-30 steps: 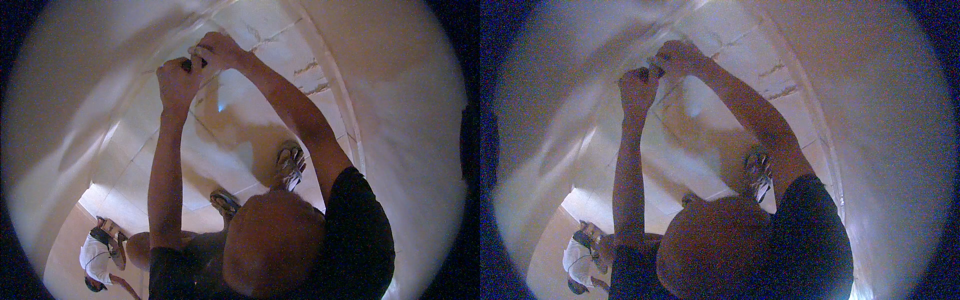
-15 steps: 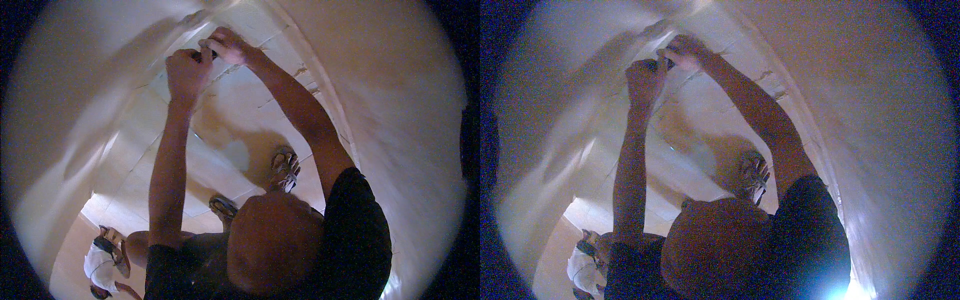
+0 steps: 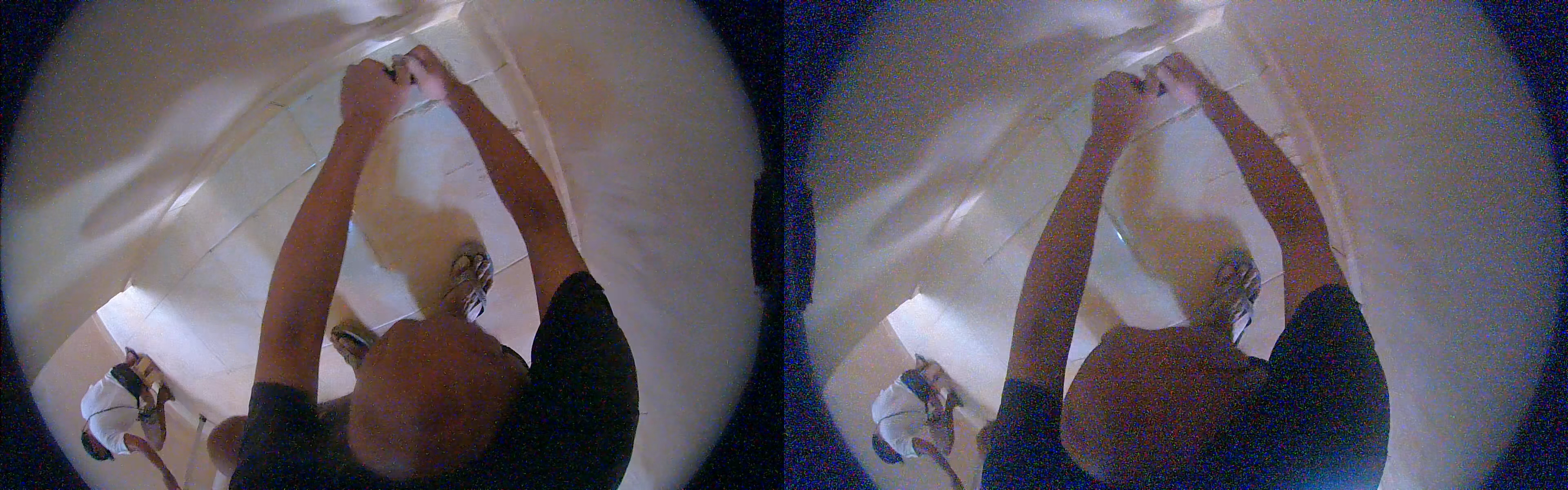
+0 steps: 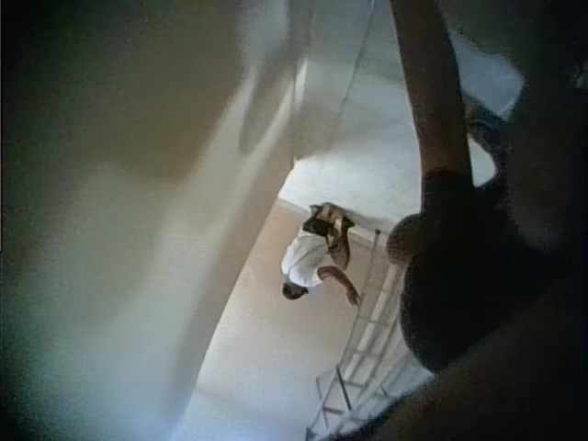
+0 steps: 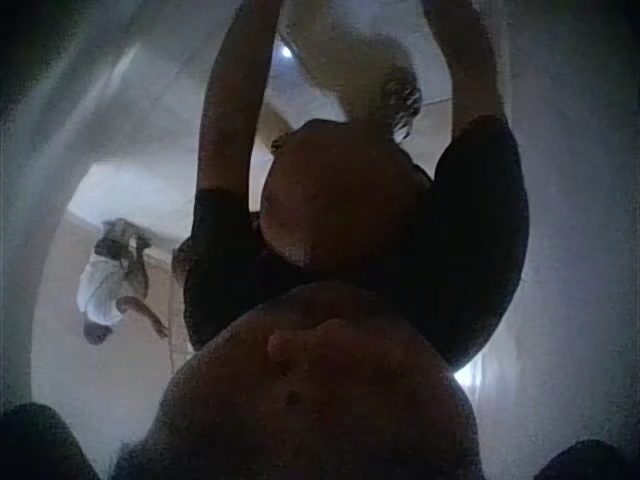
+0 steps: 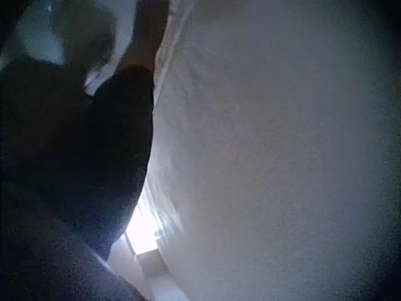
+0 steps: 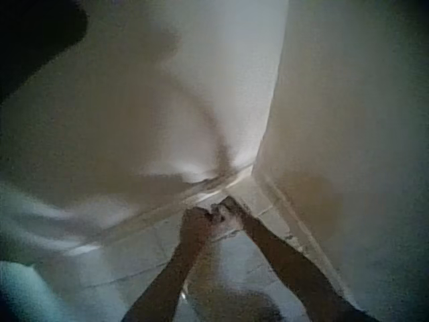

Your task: The person kneels on a tiled floor and uses a putty knife to apply and smooth grout into the gaps between tiles. The person moves along the floor, working on different sections of the grout lines.

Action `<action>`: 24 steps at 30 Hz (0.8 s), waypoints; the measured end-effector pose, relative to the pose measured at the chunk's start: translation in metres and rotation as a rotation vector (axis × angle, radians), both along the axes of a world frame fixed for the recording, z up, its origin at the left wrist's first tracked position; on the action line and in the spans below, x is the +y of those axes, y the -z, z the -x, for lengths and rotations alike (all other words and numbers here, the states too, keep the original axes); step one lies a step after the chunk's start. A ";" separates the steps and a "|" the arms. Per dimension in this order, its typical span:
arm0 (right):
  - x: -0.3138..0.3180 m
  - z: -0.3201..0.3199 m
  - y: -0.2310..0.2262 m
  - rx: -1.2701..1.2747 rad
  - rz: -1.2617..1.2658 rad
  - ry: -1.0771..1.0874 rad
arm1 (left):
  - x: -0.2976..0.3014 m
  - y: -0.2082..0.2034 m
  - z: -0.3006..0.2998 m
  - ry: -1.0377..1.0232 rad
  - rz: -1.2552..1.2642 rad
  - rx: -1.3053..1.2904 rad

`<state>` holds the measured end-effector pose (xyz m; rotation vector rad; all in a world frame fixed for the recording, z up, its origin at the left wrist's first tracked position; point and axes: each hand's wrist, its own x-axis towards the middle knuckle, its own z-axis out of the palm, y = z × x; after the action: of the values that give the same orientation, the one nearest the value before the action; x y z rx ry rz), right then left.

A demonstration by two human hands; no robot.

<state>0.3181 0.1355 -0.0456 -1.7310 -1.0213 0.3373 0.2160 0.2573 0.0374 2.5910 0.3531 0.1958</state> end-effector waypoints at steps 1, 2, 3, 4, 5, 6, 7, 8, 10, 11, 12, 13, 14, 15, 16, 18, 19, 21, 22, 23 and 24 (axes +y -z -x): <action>0.004 0.011 0.004 0.005 -0.008 0.015 | 0.003 -0.004 0.010 0.008 -0.038 0.019; 0.013 0.022 0.007 0.012 -0.025 0.027 | 0.008 -0.006 0.023 0.016 -0.083 0.051; 0.020 0.032 0.005 0.011 -0.043 0.040 | 0.017 -0.012 0.029 0.036 -0.094 0.067; 0.036 0.045 -0.015 0.046 0.033 0.021 | 0.035 -0.013 0.041 0.047 -0.129 0.098; 0.047 0.047 -0.010 0.001 0.049 0.050 | 0.044 -0.009 0.044 0.038 -0.188 0.020; 0.057 0.046 0.000 -0.052 0.069 0.082 | 0.053 -0.001 0.046 0.030 -0.241 -0.069; 0.060 0.053 0.002 -0.083 0.088 0.110 | 0.051 -0.004 0.051 0.019 -0.296 -0.135; 0.055 0.052 0.004 -0.134 0.040 0.110 | 0.046 -0.006 0.049 0.003 -0.224 -0.073; 0.045 0.047 0.011 -0.233 -0.011 0.109 | 0.040 -0.014 0.042 -0.030 -0.081 0.059; 0.042 0.042 0.013 -0.287 -0.020 0.111 | 0.038 -0.009 0.036 -0.010 -0.097 0.048; 0.038 0.031 0.020 -0.341 0.017 0.114 | 0.035 -0.004 0.028 0.012 -0.111 0.035; 0.033 0.019 0.022 -0.412 0.026 0.121 | 0.030 -0.003 0.017 0.030 -0.123 0.014; 0.028 0.012 0.024 -0.475 0.033 0.131 | 0.023 -0.003 0.011 0.002 -0.076 0.021; 0.021 0.003 0.025 -0.548 0.012 0.147 | 0.015 -0.002 0.005 -0.027 -0.029 0.027; 0.017 -0.003 0.024 -0.620 -0.013 0.162 | 0.010 -0.004 0.000 -0.056 0.015 0.035; 0.013 -0.006 0.001 -0.224 0.094 0.118 | 0.011 -0.007 -0.011 -0.031 0.001 0.095; 0.008 -0.011 -0.008 -0.035 0.147 0.100 | 0.010 -0.008 -0.020 -0.015 -0.005 0.115; -0.001 -0.030 0.012 -0.165 0.300 0.064 | 0.004 -0.003 -0.034 0.007 0.059 0.103; -0.002 -0.030 0.012 -0.180 0.367 0.045 | 0.004 0.003 -0.035 0.007 0.077 0.107; 0.006 -0.027 -0.001 -0.203 0.420 0.020 | 0.010 0.013 -0.036 -0.010 0.039 0.081; 0.005 -0.024 -0.015 -0.185 0.478 0.004 | 0.014 0.024 -0.035 -0.028 -0.001 0.056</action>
<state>0.3420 0.1400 -0.0307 -2.2255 -1.1331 0.4518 0.2512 0.2716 0.0135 2.5972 0.4096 0.1341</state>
